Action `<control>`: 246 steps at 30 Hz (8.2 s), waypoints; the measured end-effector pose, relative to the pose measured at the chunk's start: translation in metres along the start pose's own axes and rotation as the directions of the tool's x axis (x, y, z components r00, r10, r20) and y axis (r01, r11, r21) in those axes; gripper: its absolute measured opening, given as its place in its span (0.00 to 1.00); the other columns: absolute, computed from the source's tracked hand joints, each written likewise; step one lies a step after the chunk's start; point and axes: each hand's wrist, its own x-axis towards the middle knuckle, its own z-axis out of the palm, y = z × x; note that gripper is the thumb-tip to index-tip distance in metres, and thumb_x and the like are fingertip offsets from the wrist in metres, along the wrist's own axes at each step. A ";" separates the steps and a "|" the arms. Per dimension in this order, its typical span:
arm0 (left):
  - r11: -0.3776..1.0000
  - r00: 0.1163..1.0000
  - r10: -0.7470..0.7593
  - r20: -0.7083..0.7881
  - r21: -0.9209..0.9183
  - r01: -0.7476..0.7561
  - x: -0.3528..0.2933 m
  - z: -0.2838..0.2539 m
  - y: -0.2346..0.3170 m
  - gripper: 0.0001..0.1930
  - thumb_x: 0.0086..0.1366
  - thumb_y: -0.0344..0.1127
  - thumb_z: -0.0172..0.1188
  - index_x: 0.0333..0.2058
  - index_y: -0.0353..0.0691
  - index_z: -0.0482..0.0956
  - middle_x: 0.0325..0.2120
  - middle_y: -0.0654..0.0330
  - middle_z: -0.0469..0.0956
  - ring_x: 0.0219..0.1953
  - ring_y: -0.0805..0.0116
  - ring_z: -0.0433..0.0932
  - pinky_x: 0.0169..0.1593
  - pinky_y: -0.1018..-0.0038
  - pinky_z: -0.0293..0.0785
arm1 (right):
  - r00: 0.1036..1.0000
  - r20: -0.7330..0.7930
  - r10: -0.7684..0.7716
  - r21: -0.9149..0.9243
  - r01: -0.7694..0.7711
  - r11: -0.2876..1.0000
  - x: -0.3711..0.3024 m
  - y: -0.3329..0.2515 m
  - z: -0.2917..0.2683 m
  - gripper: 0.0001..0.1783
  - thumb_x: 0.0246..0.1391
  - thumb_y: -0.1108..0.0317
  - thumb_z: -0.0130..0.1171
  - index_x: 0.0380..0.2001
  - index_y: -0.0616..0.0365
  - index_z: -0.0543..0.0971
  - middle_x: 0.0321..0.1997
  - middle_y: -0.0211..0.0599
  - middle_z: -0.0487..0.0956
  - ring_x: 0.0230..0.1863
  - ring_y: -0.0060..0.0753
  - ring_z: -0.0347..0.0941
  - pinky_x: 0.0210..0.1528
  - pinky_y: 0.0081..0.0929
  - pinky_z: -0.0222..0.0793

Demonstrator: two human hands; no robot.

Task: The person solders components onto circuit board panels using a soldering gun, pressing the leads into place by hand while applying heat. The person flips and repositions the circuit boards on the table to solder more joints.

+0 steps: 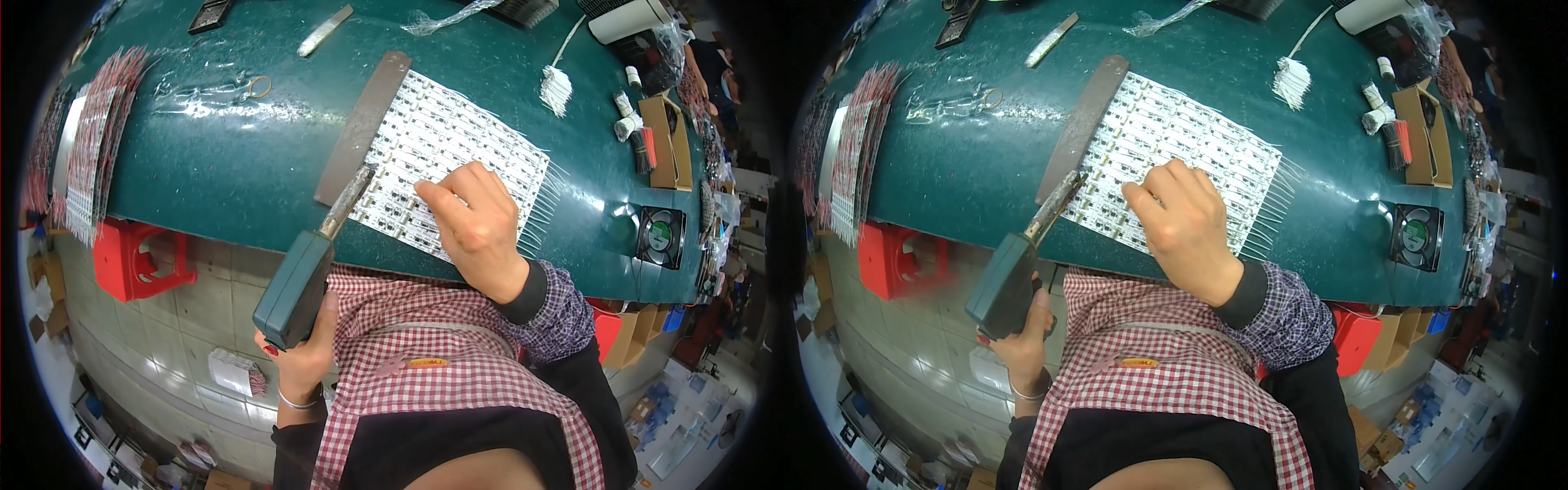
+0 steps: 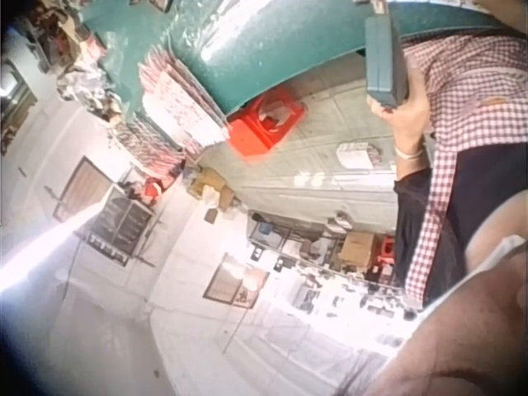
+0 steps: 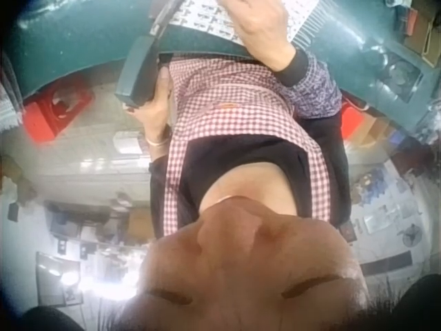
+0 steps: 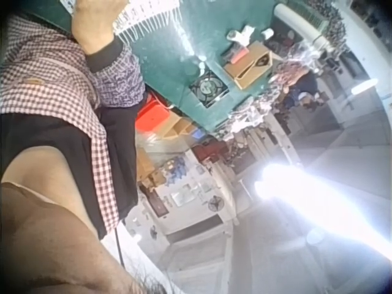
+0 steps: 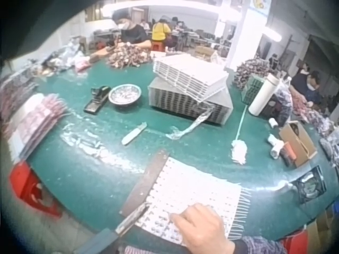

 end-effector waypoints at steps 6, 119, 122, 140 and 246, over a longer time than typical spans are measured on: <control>0.999 1.000 -0.002 0.003 -0.038 0.002 0.001 0.001 0.005 0.14 0.62 0.21 0.65 0.48 0.29 0.81 0.23 0.66 0.77 0.20 0.82 0.70 0.24 0.82 0.64 | 0.998 -0.002 -0.061 0.058 0.061 0.996 -0.001 0.006 0.020 0.13 0.41 0.80 0.68 0.34 0.56 0.83 0.24 0.30 0.72 0.29 0.33 0.70 0.30 0.31 0.64; 0.996 0.992 -0.089 -0.089 -0.034 0.086 -0.017 -0.001 -0.003 0.11 0.57 0.28 0.72 0.37 0.30 0.84 0.29 0.56 0.85 0.27 0.68 0.83 0.31 0.74 0.75 | 0.999 -0.021 -0.050 -0.019 0.049 0.999 -0.010 -0.006 0.036 0.07 0.39 0.78 0.60 0.24 0.56 0.77 0.26 0.32 0.68 0.32 0.34 0.67 0.32 0.31 0.62; 0.992 0.989 -0.121 -0.085 -0.039 0.118 -0.016 0.000 0.002 0.11 0.56 0.27 0.72 0.37 0.29 0.84 0.31 0.55 0.85 0.29 0.70 0.83 0.33 0.74 0.76 | 0.999 0.008 -0.037 -0.030 0.037 0.999 -0.011 -0.005 0.035 0.07 0.39 0.79 0.59 0.26 0.57 0.77 0.26 0.32 0.68 0.32 0.34 0.68 0.33 0.31 0.63; 0.994 0.993 -0.093 -0.075 -0.064 0.088 -0.018 0.000 -0.003 0.10 0.55 0.27 0.73 0.36 0.31 0.83 0.28 0.58 0.84 0.26 0.73 0.80 0.29 0.75 0.73 | 0.998 -0.058 0.021 0.103 -0.014 0.995 -0.019 -0.008 0.036 0.12 0.40 0.80 0.70 0.31 0.56 0.83 0.25 0.32 0.72 0.29 0.36 0.70 0.29 0.32 0.66; 0.994 0.999 -0.035 -0.010 -0.103 0.033 -0.027 0.003 -0.022 0.10 0.62 0.21 0.65 0.42 0.30 0.79 0.28 0.62 0.78 0.20 0.80 0.73 0.23 0.81 0.66 | 0.999 -0.026 -0.026 0.131 0.029 0.991 -0.026 -0.007 0.036 0.11 0.41 0.80 0.69 0.31 0.57 0.83 0.26 0.32 0.74 0.29 0.35 0.73 0.28 0.31 0.69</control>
